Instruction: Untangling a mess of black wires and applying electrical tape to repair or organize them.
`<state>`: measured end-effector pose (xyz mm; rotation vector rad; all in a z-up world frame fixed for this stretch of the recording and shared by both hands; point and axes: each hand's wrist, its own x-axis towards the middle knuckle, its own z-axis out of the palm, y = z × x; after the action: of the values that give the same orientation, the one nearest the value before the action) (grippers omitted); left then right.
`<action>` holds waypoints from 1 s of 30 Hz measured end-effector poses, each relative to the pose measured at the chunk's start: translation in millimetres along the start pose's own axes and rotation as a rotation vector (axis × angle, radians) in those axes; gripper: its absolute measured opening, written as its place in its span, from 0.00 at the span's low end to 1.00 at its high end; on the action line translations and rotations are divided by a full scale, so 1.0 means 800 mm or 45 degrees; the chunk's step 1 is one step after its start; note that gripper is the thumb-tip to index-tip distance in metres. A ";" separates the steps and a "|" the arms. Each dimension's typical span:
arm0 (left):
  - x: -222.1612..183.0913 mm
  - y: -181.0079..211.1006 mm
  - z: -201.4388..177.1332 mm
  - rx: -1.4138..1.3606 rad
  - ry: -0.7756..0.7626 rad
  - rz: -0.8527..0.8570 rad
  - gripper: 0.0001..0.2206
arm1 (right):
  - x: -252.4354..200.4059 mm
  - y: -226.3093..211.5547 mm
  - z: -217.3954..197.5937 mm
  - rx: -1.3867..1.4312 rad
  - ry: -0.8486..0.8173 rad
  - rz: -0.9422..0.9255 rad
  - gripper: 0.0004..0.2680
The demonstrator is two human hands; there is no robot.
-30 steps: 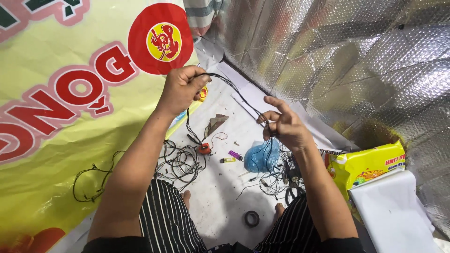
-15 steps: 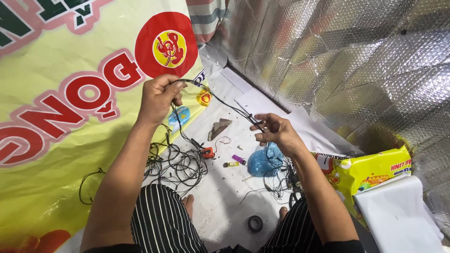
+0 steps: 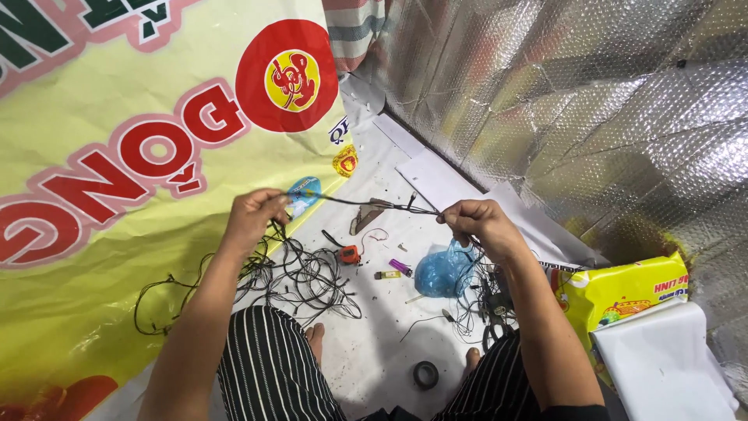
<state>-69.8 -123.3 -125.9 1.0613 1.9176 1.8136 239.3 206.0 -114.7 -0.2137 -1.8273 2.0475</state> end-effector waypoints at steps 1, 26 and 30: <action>-0.007 -0.008 0.001 0.021 -0.014 -0.078 0.07 | 0.000 0.002 -0.001 -0.056 0.002 -0.027 0.04; -0.018 0.063 0.216 0.064 -0.790 -0.086 0.11 | 0.004 0.002 0.056 -0.565 -0.211 0.048 0.03; -0.012 0.038 0.227 -0.159 -0.672 -0.179 0.07 | 0.016 0.012 0.044 -0.467 -0.166 0.078 0.03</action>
<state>66.7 1.0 -129.1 1.1820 1.5024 1.3786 213.4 177.9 -117.8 -0.2418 -2.2962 1.7854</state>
